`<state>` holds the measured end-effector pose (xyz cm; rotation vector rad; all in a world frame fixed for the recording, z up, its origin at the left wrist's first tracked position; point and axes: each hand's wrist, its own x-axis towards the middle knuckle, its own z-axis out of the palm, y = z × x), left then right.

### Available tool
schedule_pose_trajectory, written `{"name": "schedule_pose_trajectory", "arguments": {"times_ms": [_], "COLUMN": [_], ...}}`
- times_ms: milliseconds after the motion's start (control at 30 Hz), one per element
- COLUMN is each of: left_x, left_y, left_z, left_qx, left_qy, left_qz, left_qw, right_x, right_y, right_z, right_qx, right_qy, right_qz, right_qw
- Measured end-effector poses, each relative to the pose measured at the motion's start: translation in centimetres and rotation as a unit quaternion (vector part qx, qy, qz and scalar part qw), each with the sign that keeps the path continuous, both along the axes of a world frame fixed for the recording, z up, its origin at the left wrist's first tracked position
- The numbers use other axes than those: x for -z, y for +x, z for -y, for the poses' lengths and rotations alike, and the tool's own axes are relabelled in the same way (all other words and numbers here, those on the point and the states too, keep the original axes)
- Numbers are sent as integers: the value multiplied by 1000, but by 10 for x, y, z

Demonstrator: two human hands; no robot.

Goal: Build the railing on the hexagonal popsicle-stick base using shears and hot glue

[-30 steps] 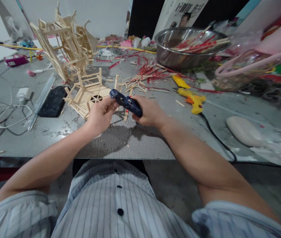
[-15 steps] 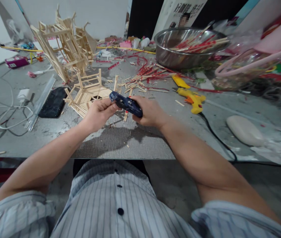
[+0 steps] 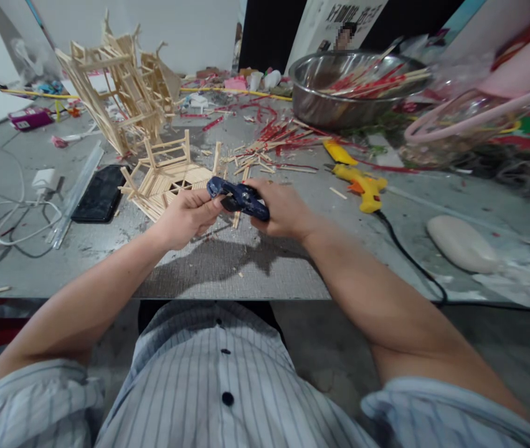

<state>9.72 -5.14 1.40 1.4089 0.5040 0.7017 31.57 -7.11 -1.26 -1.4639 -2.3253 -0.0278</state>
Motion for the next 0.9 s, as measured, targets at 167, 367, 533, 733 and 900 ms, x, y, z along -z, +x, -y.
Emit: {"name": "schedule_pose_trajectory", "arguments": {"times_ms": [167, 367, 533, 733, 900], "left_x": [0, -3, -3, -5, -4], "left_y": [-4, -5, -5, -1, 3], "left_z": [-4, -5, -6, -1, 4], "left_qx": [43, 53, 38, 4, -29], "left_qy": [-43, -78, -70, -13, 23], "left_qz": [-4, -12, -11, -33, -44], "left_qw": [998, 996, 997, 999, 998], "right_x": [0, -2, -3, -4, -9], "right_y": [0, -1, -2, -6, -2], "right_z": [1, 4, 4, 6, 1], "right_qx": [6, 14, 23, 79, 166], "right_qy": [-7, -32, -34, -39, -11], "right_qz": [-3, -7, -13, -19, -46], "right_qw": [1000, 999, 999, 996, 985]}}
